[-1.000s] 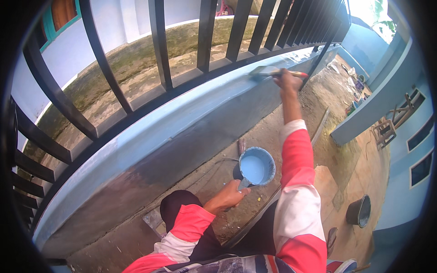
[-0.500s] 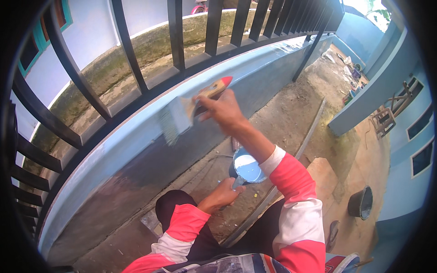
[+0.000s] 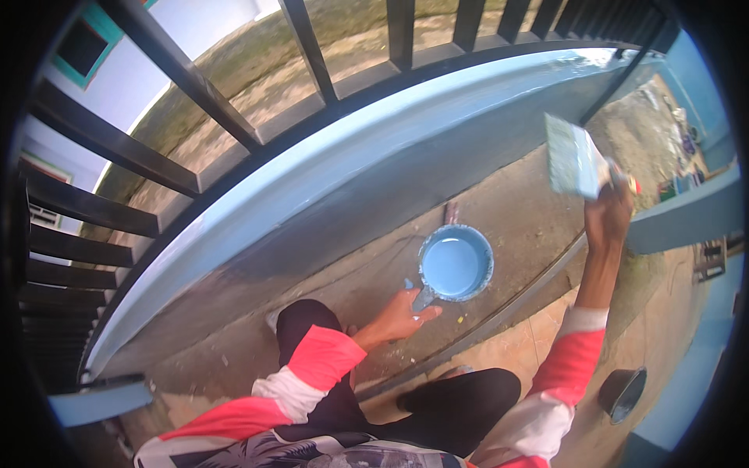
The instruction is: The person sits on the ground and paints a curved concrete wall with light blue paint using a brush and a small container. They repeatedly dip the brush into the container and apply paint along the wall's surface.
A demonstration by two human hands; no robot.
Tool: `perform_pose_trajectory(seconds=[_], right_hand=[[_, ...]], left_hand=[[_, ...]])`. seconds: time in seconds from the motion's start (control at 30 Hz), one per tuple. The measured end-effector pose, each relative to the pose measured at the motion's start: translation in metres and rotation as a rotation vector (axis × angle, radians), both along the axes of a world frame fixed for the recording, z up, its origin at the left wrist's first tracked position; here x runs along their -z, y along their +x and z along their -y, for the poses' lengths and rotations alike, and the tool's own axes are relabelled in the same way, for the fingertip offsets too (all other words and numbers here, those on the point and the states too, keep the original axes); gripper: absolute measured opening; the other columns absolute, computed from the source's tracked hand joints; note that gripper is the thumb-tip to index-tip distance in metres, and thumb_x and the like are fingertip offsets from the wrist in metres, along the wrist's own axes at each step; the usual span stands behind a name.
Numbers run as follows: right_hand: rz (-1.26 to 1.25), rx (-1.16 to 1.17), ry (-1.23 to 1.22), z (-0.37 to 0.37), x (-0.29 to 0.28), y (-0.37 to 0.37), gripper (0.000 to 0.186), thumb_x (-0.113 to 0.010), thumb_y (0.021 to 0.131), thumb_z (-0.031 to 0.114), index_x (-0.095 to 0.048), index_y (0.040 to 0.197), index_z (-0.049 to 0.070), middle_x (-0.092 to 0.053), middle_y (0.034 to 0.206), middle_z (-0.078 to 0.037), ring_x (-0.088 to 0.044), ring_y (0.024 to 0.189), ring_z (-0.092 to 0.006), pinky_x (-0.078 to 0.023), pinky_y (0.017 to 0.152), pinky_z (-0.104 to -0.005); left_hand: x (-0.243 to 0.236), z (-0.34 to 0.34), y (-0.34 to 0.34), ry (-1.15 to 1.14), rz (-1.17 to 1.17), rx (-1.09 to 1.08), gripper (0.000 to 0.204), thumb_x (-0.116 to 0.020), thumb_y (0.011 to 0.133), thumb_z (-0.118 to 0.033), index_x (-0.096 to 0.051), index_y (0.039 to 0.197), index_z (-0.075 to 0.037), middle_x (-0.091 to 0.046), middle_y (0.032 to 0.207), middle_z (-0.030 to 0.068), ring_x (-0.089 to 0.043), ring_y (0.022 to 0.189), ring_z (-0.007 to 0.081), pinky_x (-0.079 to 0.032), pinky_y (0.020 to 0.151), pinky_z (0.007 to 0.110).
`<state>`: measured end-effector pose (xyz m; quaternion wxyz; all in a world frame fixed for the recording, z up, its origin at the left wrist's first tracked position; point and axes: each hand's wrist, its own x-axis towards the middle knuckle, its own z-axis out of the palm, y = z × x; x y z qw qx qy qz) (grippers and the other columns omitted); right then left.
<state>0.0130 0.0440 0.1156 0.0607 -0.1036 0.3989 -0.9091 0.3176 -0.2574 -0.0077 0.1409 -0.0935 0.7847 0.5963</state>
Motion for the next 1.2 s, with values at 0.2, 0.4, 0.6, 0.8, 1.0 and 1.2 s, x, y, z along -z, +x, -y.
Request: perform_pose_trajectory(seconds=[0.2,0.4,0.6,0.8,1.0,1.2], right_hand=[[0.316,-0.132,-0.288,-0.001,-0.02,0.116,0.033,-0.052,0.099,0.025,-0.061,0.122,0.002,-0.066,0.125,-0.016,-0.062,0.118,-0.0312,-0.051,0.102,-0.0467],[0.534,-0.153,-0.496,0.023,-0.092,0.218,0.04,-0.051,0.1,0.031,-0.06,0.126,0.001,-0.071,0.117,-0.015,-0.072,0.097,-0.0287,-0.059,0.085,-0.0421],[0.673,0.036,-0.508,0.023,-0.18,0.313,0.038,-0.053,0.1,0.029,-0.059,0.126,0.002,-0.07,0.117,-0.017,-0.073,0.092,-0.0324,-0.062,0.073,-0.044],[0.694,0.224,-0.389,0.049,-0.202,0.364,0.037,-0.057,0.1,0.031,-0.061,0.123,0.002,-0.069,0.114,-0.015,-0.067,0.095,-0.0257,-0.055,0.079,-0.0377],[0.749,0.152,-0.344,0.084,-0.234,0.401,0.046,-0.05,0.102,0.035,-0.057,0.132,0.0,-0.068,0.119,-0.017,-0.067,0.096,-0.0275,-0.052,0.081,-0.0397],[0.571,-0.018,-0.421,0.085,-0.243,0.469,0.042,-0.052,0.102,0.029,-0.054,0.131,-0.001,-0.062,0.13,-0.015,-0.057,0.124,-0.0276,-0.041,0.111,-0.0434]], left_hand=[[-0.024,-0.025,0.012,0.18,0.032,-0.094,0.048,-0.072,0.092,-0.036,-0.064,0.115,0.006,-0.069,0.087,0.0159,-0.056,0.084,0.0134,-0.049,0.081,0.038],[-0.164,0.007,0.034,-0.237,0.206,0.017,0.052,-0.075,0.088,-0.035,-0.064,0.112,0.01,-0.071,0.092,0.0194,-0.063,0.081,0.0187,-0.052,0.08,0.038],[-0.21,0.047,0.082,-0.163,0.119,0.072,0.041,-0.075,0.087,-0.027,-0.067,0.107,0.008,-0.073,0.089,0.0156,-0.065,0.082,0.018,-0.052,0.08,0.036],[-0.293,0.097,0.111,0.04,0.27,-0.01,0.032,-0.072,0.09,-0.016,-0.064,0.108,0.009,-0.07,0.082,0.0065,-0.062,0.072,0.0094,-0.05,0.065,0.028],[-0.315,0.106,0.175,0.031,0.227,-0.141,0.03,-0.074,0.09,-0.02,-0.065,0.109,0.002,-0.061,0.071,0.0008,-0.052,0.058,0.0076,-0.041,0.053,0.027],[-0.365,0.106,0.247,0.106,0.423,-0.306,0.021,-0.073,0.092,-0.02,-0.064,0.096,-0.002,-0.051,0.061,-0.0043,-0.042,0.045,0.0026,-0.029,0.039,0.023]])
